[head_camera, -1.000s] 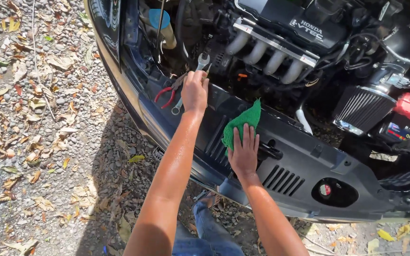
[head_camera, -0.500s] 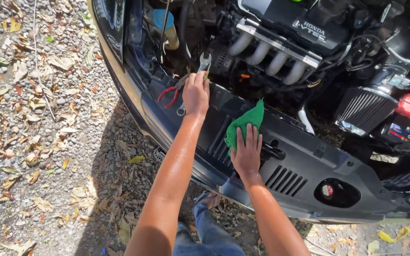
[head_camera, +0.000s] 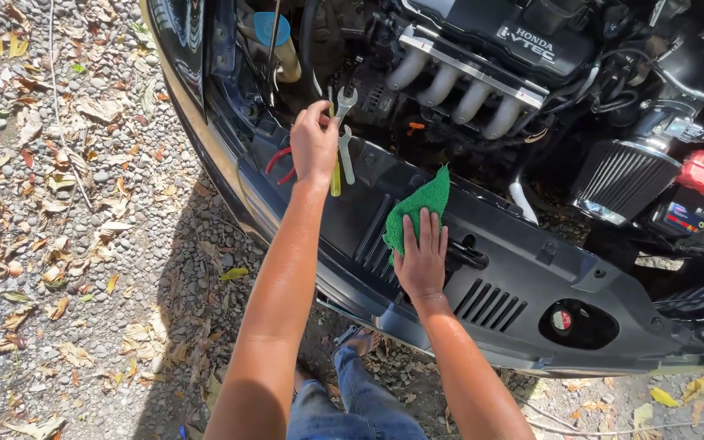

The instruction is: Cleaning the plastic trim and components of a car's engine bay and front bumper using a microfiber cloth and organizing tools.

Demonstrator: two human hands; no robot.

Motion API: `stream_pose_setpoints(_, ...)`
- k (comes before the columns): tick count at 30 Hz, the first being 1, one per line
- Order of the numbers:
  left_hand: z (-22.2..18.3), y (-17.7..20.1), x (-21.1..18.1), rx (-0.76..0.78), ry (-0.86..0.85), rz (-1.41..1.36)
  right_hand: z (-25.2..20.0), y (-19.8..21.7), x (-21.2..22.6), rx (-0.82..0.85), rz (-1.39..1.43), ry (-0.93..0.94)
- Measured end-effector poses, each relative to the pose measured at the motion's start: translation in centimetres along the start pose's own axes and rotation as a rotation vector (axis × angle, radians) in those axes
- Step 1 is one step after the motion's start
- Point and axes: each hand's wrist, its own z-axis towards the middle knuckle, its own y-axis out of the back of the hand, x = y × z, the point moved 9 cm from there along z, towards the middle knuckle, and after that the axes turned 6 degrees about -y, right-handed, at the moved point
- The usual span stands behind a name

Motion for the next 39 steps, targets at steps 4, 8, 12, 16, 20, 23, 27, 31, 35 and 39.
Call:
stream_pose_setpoints(4,1.7,-0.7,2.1,0.008,0.075,-0.049,0.2,0.3,0.2,-0.028,-0.008,0.006)
stream_pose_setpoints(8,2.3,-1.4,2.4,0.025,0.091,-0.060,0.2,0.4,0.2,-0.038,-0.007,0.006)
stream_pose_setpoints(12,1.8,-1.3,1.6,0.045,0.103,-0.030,0.1,0.2,0.1,-0.045,-0.010,0.011)
stream_pose_setpoints(16,1.7,-1.9,1.5,0.076,0.074,-0.012,0.2,0.4,0.2,-0.045,-0.020,0.006)
stream_pose_setpoints(20,1.3,-1.9,0.9,0.089,0.062,0.019,0.2,0.2,0.2,-0.028,-0.028,-0.006)
stream_pose_setpoints(23,1.1,-2.8,1.9,0.112,0.092,0.012,0.1,0.2,0.2,-0.017,-0.033,0.018)
stream_pose_setpoints(27,1.7,-3.1,0.8,0.124,0.107,-0.019,0.2,0.6,0.3,-0.038,-0.018,0.003)
stream_pose_setpoints(31,2.5,-4.9,0.2,0.206,0.197,-0.126,0.1,0.8,0.4,-0.047,-0.030,0.009)
stream_pose_setpoints(35,2.7,-6.3,-0.4,0.256,0.223,-0.058,0.2,0.8,0.4,-0.057,-0.039,0.018)
stream_pose_setpoints(39,2.1,-6.8,-0.1,0.293,0.227,0.011,0.2,0.7,0.4,-0.048,-0.065,0.024)
